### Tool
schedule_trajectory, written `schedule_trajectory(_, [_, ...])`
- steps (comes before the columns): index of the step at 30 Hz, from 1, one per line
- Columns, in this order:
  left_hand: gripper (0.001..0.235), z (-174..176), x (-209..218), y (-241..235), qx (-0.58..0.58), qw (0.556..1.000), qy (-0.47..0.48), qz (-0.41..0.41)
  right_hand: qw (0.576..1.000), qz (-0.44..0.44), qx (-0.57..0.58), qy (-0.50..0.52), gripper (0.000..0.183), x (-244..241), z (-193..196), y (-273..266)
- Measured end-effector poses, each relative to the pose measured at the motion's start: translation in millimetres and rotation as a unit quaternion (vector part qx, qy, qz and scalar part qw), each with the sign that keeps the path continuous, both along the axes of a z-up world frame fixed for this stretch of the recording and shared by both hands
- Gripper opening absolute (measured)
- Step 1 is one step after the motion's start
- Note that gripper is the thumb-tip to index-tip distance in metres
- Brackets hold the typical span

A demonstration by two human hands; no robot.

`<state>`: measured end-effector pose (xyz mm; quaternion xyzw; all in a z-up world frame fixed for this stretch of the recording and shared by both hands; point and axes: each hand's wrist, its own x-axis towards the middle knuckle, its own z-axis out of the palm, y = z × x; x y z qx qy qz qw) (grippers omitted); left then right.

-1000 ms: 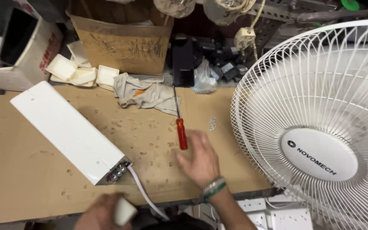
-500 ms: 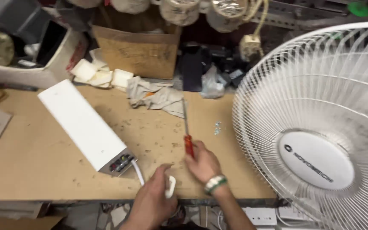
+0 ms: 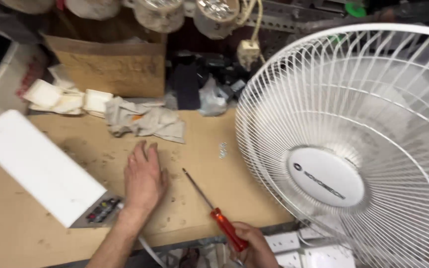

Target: The person works at a cluttered workbench on a white rectangular electrical enclosure with a power cord. They hold the enclosure steady, use a red-handled screwdriver to drive screws into its end fitting, reposition the enclosure, and handle small white end caps and wiring as they assemble the unit.

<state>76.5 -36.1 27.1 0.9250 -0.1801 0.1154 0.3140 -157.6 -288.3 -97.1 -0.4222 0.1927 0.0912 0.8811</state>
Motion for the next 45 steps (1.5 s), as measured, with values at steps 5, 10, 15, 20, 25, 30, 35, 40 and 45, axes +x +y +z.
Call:
schedule_trajectory(5, [0.059,-18.6,14.7,-38.1,-0.003,0.996,-0.018,-0.089,0.979,-0.129,0.068,0.142,0.061,-40.9,-7.6,11.6])
schedule_trajectory(10, [0.036,-38.3,39.6,-92.8,-0.054,0.982,0.093,-0.153,0.988,0.088,0.102,0.068,0.073,-49.7,-36.0,-4.4])
schedule_trajectory(15, [0.018,-69.4,66.7,-136.9,-0.046,0.981,0.065,-0.18,0.986,0.097,0.127,0.057,0.068,-28.5,43.6,34.0])
schedule_trajectory(20, [0.016,-68.1,79.8,-156.7,0.039,0.981,0.061,-0.181,0.983,0.171,0.043,0.055,0.068,-25.5,44.4,37.4])
schedule_trajectory(25, [0.016,-73.9,95.9,-176.5,0.149,0.973,0.079,-0.155,0.986,0.155,0.041,0.053,0.07,-20.7,65.0,45.5])
schedule_trajectory(30, [0.019,-97.9,109.7,-206.4,0.215,0.968,0.042,-0.123,0.975,0.203,0.086,-0.014,0.068,-7.9,59.9,50.4])
schedule_trajectory(35, [0.021,-140.2,119.4,-221.5,0.205,0.971,0.057,-0.111,0.97,0.17,0.168,0.054,0.05,15.1,35.7,69.4])
schedule_trajectory(40, [0.018,-89.6,99.3,-169.3,0.149,0.978,0.108,-0.1,0.979,0.117,0.068,0.151,0.044,15.1,31.9,58.9])
schedule_trajectory(45, [0.025,-55.6,51.4,-98.0,-0.069,0.986,0.127,-0.084,0.986,0.075,0.0,0.146,0.047,2.8,14.7,18.6])
